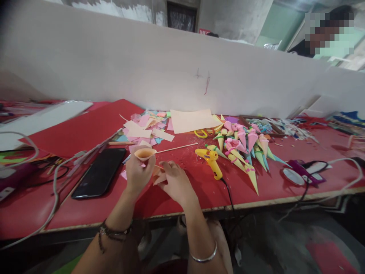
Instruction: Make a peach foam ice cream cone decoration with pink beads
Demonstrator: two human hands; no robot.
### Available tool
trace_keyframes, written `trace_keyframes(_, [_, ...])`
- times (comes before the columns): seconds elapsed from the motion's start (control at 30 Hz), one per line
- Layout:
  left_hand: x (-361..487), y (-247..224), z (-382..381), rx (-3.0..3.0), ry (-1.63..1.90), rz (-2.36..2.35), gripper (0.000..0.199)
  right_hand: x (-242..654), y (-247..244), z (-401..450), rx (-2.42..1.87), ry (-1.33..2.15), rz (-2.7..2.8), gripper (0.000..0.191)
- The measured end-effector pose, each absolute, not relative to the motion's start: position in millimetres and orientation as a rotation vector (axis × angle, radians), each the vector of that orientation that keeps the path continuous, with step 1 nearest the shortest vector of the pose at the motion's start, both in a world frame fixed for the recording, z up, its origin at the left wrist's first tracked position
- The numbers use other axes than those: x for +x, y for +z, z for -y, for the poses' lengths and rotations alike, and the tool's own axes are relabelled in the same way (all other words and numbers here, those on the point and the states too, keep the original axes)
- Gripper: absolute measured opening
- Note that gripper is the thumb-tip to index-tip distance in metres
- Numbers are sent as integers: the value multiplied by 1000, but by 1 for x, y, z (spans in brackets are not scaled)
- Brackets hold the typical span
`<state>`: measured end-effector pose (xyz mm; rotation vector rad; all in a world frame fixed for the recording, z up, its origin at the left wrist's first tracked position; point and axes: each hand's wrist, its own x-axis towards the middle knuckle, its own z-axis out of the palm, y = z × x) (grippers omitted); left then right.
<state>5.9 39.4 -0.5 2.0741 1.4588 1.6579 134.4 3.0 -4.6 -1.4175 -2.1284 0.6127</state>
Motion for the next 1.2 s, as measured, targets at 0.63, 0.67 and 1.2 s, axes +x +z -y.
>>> trace_keyframes(0.63, [6, -6, -45, 2117, 1122, -1795, 23, 165, -8, -5, -1245, 890, 1391, 14])
trace_keyframes(0.67, [6, -10, -46, 2205, 1028, -1813, 25, 166, -7, -5, -1226, 930, 1329, 16])
trace_keyframes(1.2, [9, 16, -24, 2159, 753, -952, 77, 162, -1, 4, -1051, 997, 1234, 16])
